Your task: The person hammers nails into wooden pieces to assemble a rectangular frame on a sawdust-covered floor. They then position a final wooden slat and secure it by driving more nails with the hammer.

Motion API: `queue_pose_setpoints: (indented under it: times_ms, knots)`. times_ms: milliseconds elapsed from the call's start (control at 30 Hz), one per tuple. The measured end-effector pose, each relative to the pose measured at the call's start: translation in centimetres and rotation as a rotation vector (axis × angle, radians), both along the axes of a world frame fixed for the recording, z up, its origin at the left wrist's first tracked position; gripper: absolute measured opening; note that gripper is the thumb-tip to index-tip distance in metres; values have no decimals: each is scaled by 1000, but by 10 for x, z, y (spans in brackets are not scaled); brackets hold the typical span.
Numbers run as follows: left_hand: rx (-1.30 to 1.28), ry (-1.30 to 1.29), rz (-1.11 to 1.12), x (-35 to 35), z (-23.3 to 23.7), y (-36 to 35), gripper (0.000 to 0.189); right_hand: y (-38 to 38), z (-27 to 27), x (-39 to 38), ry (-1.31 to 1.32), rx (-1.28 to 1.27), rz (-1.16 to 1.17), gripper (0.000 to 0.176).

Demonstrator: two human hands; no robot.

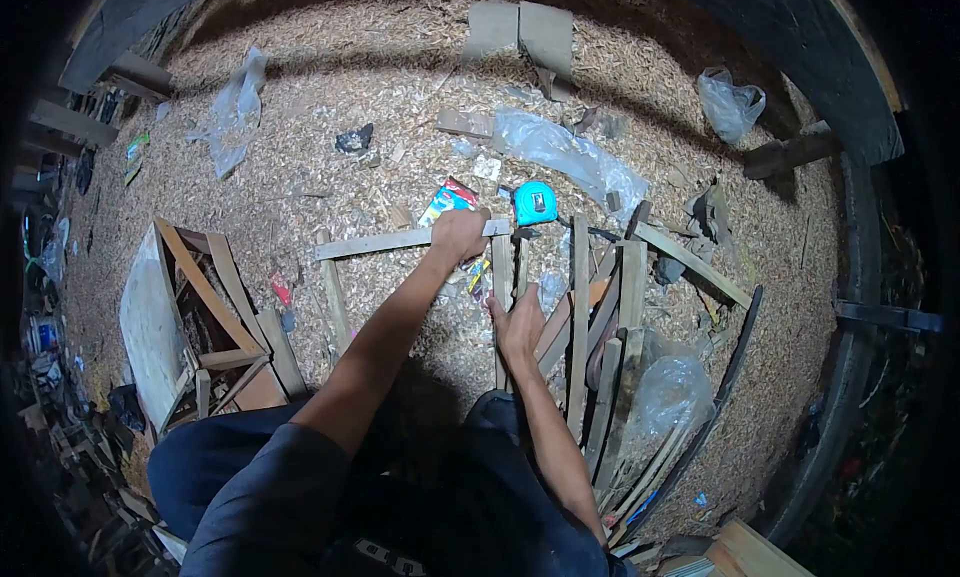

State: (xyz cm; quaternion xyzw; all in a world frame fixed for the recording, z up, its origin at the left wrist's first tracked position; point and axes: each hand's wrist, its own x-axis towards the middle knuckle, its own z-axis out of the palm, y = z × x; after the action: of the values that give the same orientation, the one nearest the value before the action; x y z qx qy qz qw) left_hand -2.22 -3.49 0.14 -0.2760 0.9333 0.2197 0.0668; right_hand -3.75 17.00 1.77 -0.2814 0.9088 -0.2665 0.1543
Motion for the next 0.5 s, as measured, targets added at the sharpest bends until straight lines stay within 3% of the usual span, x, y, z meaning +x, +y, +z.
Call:
queue_pose_setpoints:
  times_ms: [500]
  knots:
    - [-19, 12, -46, -1, -5, -2, 24, -1, -4, -1, -33, -89, -31, 59]
